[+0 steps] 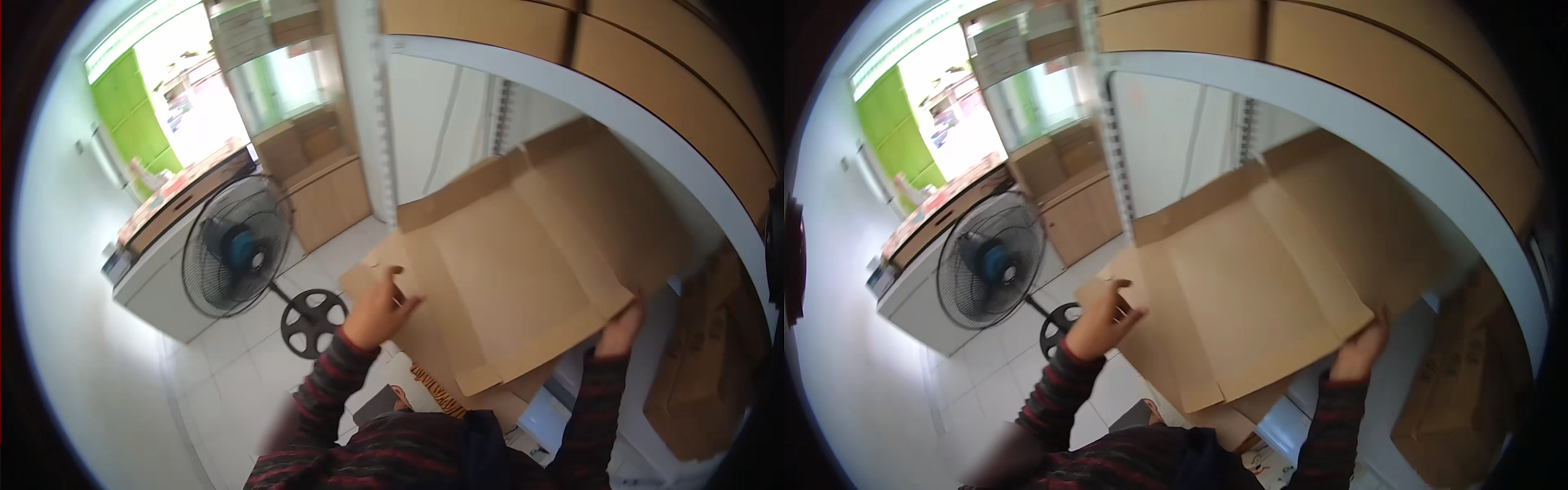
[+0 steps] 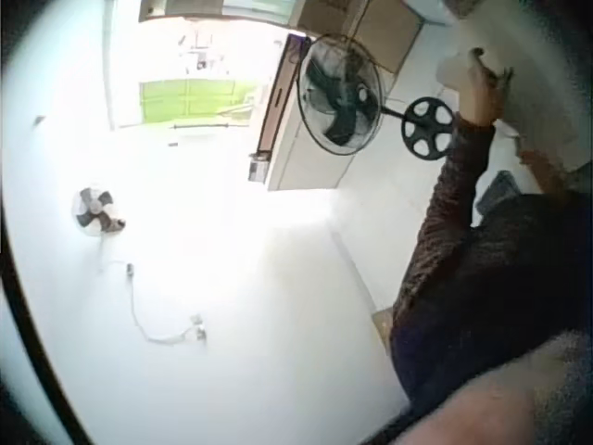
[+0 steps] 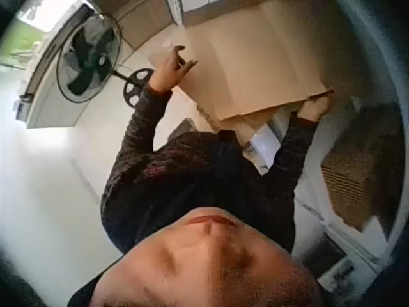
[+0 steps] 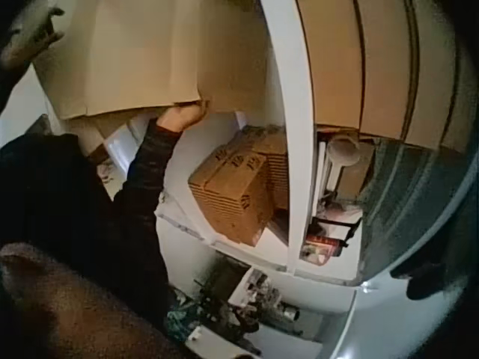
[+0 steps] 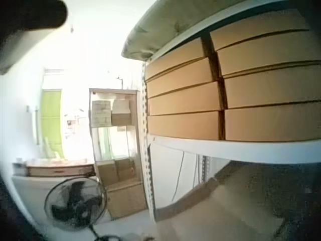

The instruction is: The person assembles flat cardboard boxes by folding the sides and inserting tabs into slots to form a three-dimensional container. The person repeats this process for multiple boxes, stacking the finished ones on a shelf.

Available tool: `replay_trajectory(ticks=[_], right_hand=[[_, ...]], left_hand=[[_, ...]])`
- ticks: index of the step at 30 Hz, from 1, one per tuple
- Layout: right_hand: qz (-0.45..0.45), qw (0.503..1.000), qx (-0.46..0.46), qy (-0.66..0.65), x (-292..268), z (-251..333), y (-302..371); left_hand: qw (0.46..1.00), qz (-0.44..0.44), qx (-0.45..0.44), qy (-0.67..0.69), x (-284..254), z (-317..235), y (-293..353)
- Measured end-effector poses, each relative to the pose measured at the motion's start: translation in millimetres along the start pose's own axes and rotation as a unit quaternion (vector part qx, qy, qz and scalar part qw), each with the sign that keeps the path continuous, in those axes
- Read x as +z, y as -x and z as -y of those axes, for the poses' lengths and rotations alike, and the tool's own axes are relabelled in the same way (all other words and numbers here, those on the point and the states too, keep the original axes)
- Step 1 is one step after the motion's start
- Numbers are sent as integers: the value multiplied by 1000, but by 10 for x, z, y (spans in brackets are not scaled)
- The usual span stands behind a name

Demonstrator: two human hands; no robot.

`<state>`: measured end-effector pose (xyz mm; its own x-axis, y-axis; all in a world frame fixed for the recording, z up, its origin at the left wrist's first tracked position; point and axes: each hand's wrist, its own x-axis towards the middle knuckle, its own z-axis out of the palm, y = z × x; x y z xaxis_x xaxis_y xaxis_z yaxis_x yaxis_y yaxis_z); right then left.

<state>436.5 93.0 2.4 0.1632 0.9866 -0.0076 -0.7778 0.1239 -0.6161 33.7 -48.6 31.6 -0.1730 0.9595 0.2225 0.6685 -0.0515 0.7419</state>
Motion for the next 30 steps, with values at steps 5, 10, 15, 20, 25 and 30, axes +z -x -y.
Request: replay_trajectory(ticks=[5, 10, 15, 20, 25, 30], right_hand=[[-1, 1000, -11, 26, -99, -207, 678], [-30, 998, 7, 59, 112, -238, 1228], [-35, 996, 37, -71, 30, 194, 1234], [-63, 987, 38, 144, -387, 452, 1273], [-79, 969, 39, 231, -534, 688, 1320], [-35, 934, 11, 356, -565, 769, 1267]], left_hand=[[987, -6, -99, 124, 40, 19, 330], [961, 21, -44, 274, 2, 165, 447], [953, 21, -32, 301, -280, 451, 486], [955, 48, -64, 284, -590, 721, 487], [947, 93, -98, 291, -691, 701, 394], [952, 104, -82, 276, -760, 699, 378]])
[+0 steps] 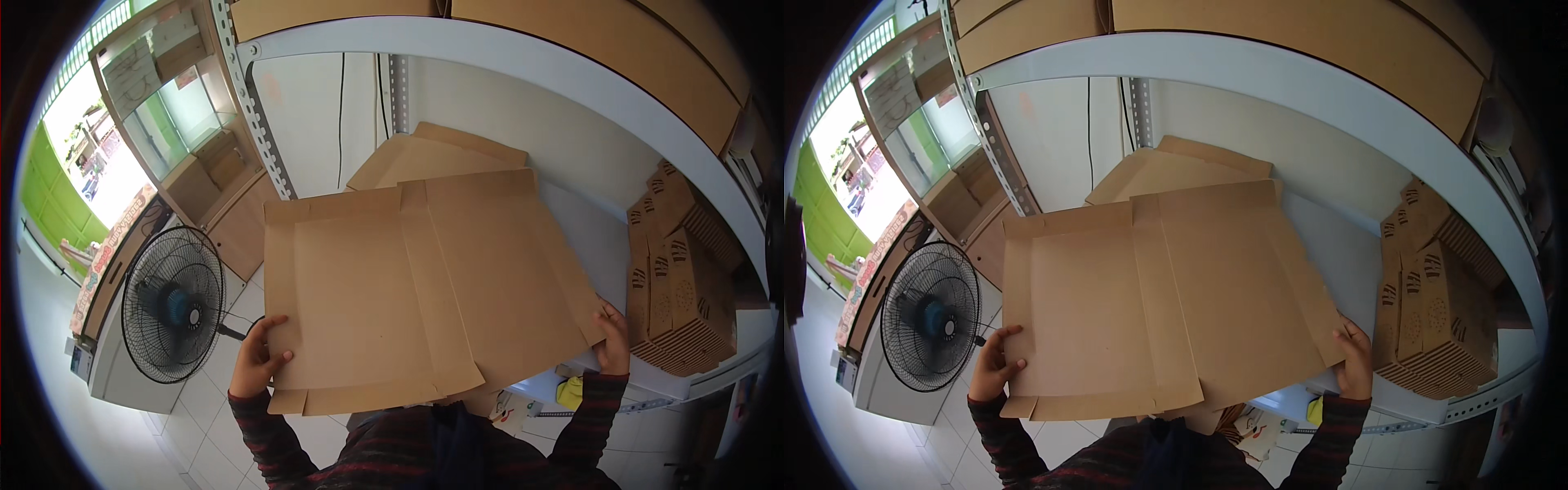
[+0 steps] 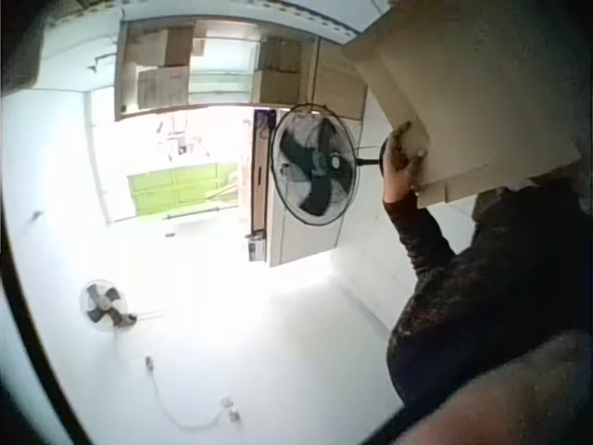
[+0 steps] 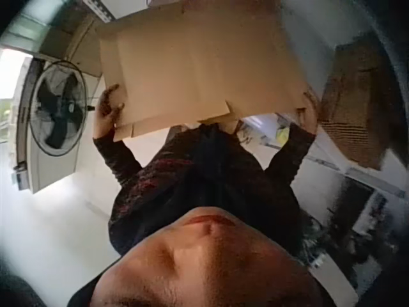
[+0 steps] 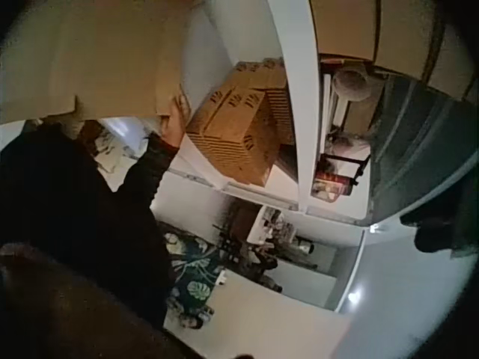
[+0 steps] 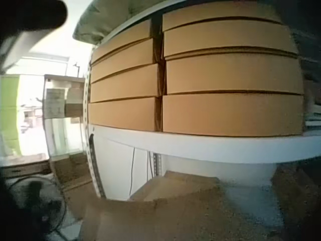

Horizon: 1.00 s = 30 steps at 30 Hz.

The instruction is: The person assembles flat cardboard boxes by folding the sides and inserting tabs into slots to form a three-dimensional container. The person repeats this process for multiple boxes, stacking the finished ones on a shelf.

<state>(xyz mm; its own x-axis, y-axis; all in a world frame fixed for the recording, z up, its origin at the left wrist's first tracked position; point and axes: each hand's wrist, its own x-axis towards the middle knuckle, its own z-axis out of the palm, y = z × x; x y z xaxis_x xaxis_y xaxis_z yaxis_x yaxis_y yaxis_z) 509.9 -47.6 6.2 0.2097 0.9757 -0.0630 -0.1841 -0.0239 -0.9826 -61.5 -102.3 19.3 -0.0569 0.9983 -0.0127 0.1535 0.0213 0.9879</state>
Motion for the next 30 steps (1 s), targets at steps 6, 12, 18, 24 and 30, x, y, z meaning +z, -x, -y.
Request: replay_trajectory(ticks=[6, 12, 18, 24, 30], right_hand=[[-57, 931, -187, 308, 258, 249, 320], [2, 774, -266, 575, 804, 375, 555], [-93, 864, -243, 432, 247, 53, 378], [-73, 838, -136, 523, -2, 217, 276], [84, 721, -208, 655, 657, 856, 60]], left_hand=[[999, 28, -8, 13, 130, -179, 80], [999, 23, 11, -39, 267, -247, 8], [1000, 21, 9, 10, 221, -212, -24], [998, 32, 21, 46, 202, -206, -100], [998, 49, 43, -3, 185, -308, -153]])
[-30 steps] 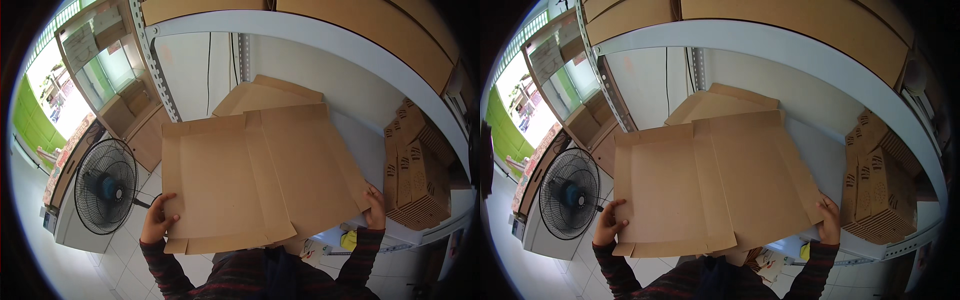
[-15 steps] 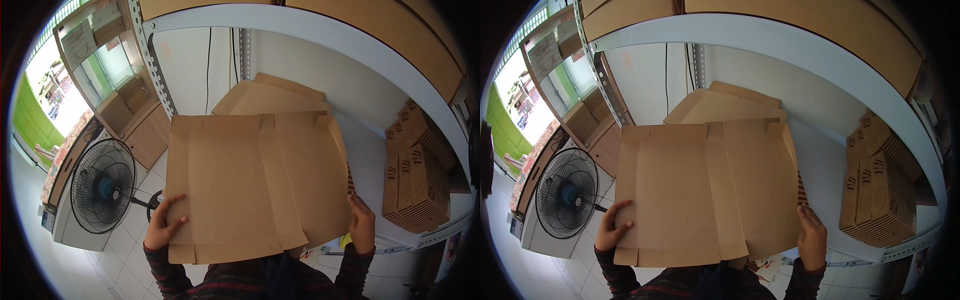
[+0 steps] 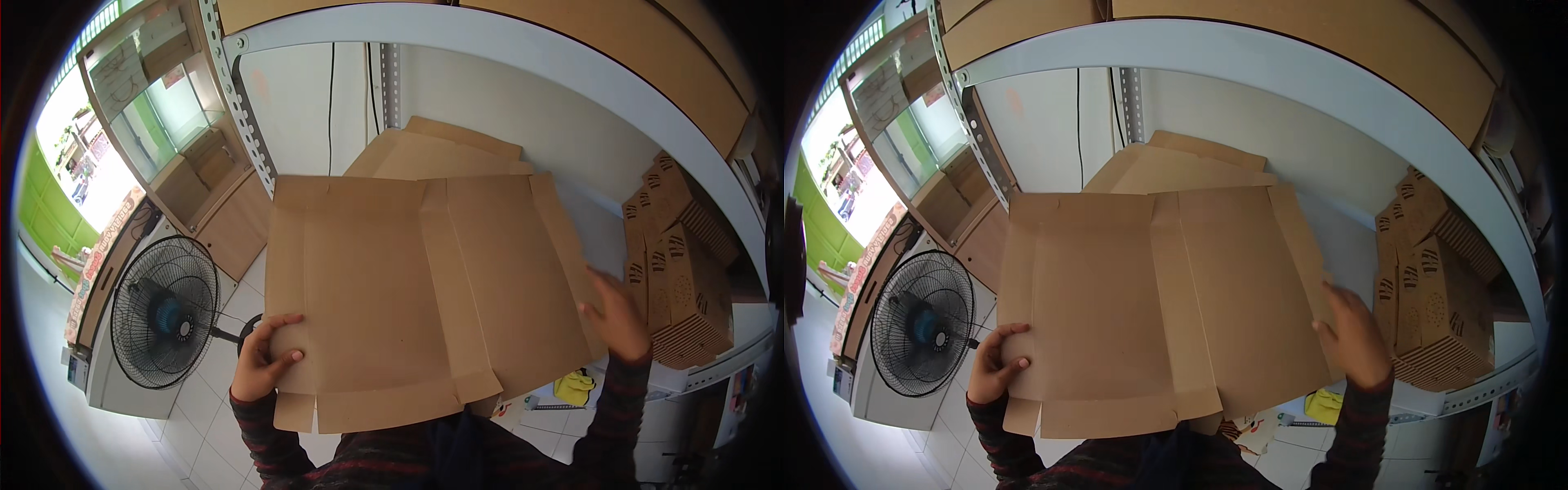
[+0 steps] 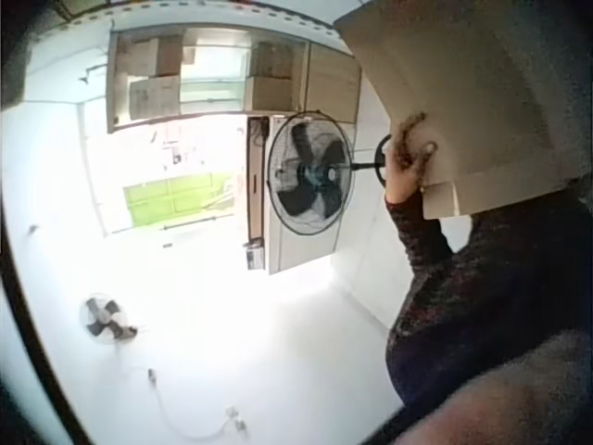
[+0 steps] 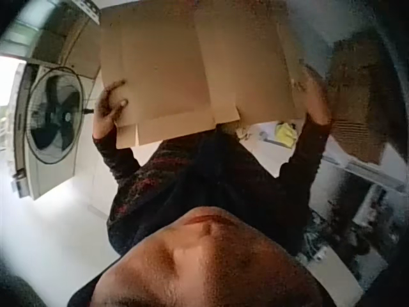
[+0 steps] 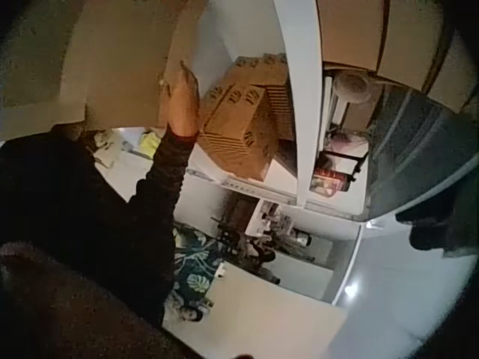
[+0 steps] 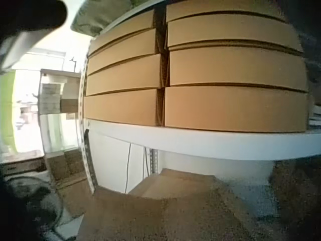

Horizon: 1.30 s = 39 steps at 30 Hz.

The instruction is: The person assembles flat cardboard boxes by folding the sides and inserting tabs into slots to form a three-dimensional container. The person repeats this process for multiple boxes, stacking the finished ones on a shelf.

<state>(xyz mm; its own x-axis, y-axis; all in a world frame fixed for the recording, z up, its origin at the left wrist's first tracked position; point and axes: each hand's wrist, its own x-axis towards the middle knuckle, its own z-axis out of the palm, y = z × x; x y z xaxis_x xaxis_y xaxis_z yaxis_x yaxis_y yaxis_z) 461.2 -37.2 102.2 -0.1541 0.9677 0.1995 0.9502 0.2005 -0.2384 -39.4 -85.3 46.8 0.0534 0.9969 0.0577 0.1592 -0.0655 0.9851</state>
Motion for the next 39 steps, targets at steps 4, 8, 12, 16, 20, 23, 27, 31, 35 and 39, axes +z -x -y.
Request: replay_trajectory(ticks=[4, 8, 12, 16, 20, 23, 27, 31, 35, 39], right_hand=[[61, 997, 15, 34, -5, -71, -884], [-59, 997, 43, -7, 567, -899, -1640], [-69, 987, 98, -103, 911, -1169, -1971], [-62, 990, 116, -43, 849, -1014, -2146], [-70, 992, 103, -17, 907, -1006, -2265], [-152, 979, 26, -132, 1111, -1027, -2286], [-86, 960, 100, -246, 1195, -1339, -2507], [-27, 963, 233, -129, 1077, -1669, -2574], [-235, 955, 169, 66, 1288, -1487, -2290], [-231, 968, -99, -10, 1178, -743, -2010]], left_hand=[[1000, -7, 18, 11, 25, 0, 133], [999, 7, 32, 23, 112, -72, 155], [999, 0, 33, 21, 205, -12, 213], [1000, -3, 23, -2, 218, 39, 282], [999, 5, 20, -28, 231, 21, 360], [999, 7, 29, -17, 251, -6, 424], [999, 21, 15, -37, 227, -85, 388], [997, -19, 59, -51, 290, -54, 216], [994, -60, 48, -73, 373, 127, -21], [999, -35, 9, 10, 318, 421, -72]])
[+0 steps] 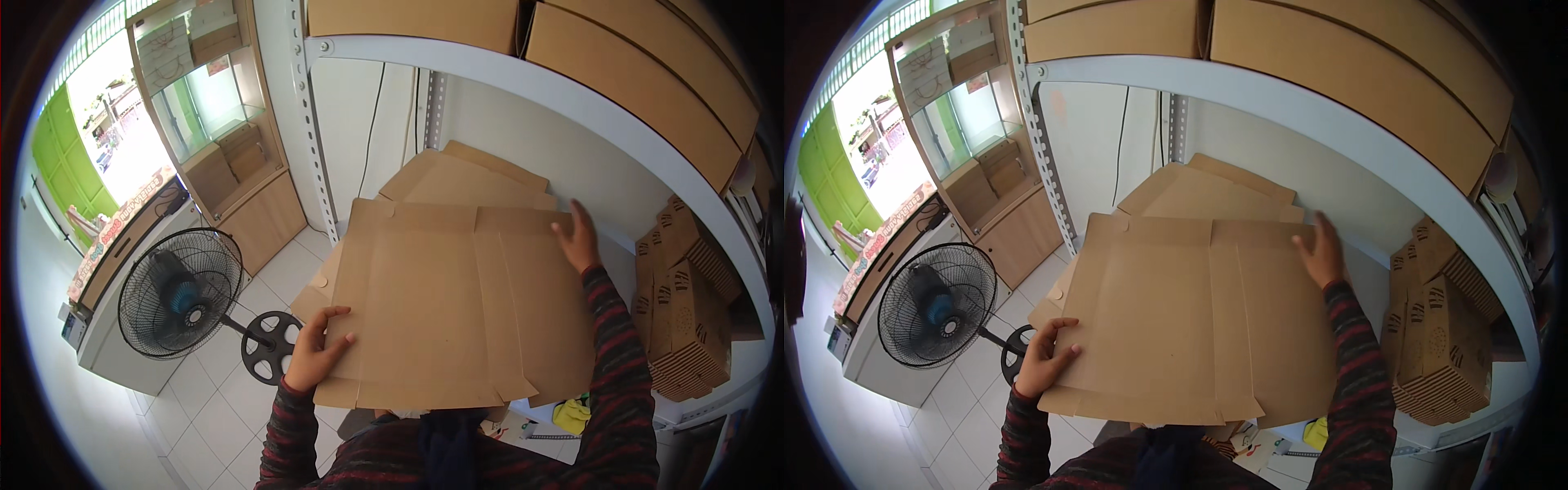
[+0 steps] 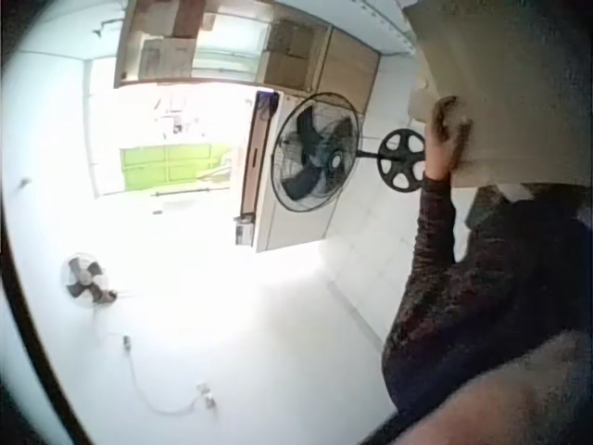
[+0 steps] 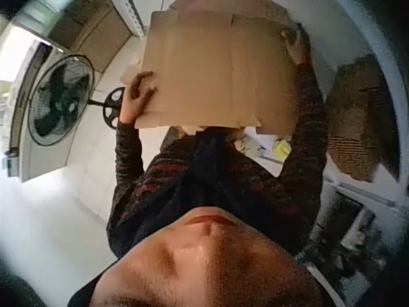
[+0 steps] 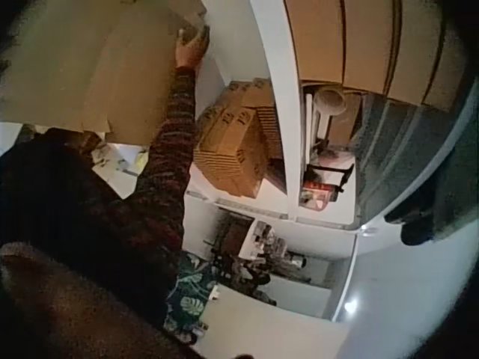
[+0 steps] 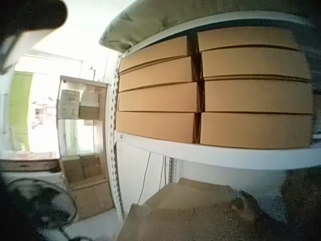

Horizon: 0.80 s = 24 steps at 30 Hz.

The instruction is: The person assembles flat cardboard boxes by folding the sides and inserting tabs into slots to form a three-dimensional container. The person repeats this process for multiple boxes, stacking the finished ones on a shelf.

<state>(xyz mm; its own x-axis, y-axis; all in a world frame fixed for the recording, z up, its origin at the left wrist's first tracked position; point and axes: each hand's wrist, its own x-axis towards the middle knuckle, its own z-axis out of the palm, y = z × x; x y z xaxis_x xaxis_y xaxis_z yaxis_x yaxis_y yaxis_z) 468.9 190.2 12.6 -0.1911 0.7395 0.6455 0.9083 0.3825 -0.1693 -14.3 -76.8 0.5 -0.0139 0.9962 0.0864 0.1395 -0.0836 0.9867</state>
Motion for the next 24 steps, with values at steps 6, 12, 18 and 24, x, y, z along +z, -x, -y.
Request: replay_trajectory(ticks=[6, 12, 18, 24], right_hand=[[254, 966, -6, -57, 121, 655, 131], [276, 958, -58, 58, -39, 1008, 272], [419, 887, -161, -107, -966, 1966, 743], [415, 868, -164, -218, -1063, 2297, 992]], left_hand=[[985, -30, -44, 167, 40, -3, 66], [929, -8, -137, 344, 26, -51, 29], [930, -20, -141, 339, -90, -87, -8], [930, 24, -41, 364, -446, -747, -212]])
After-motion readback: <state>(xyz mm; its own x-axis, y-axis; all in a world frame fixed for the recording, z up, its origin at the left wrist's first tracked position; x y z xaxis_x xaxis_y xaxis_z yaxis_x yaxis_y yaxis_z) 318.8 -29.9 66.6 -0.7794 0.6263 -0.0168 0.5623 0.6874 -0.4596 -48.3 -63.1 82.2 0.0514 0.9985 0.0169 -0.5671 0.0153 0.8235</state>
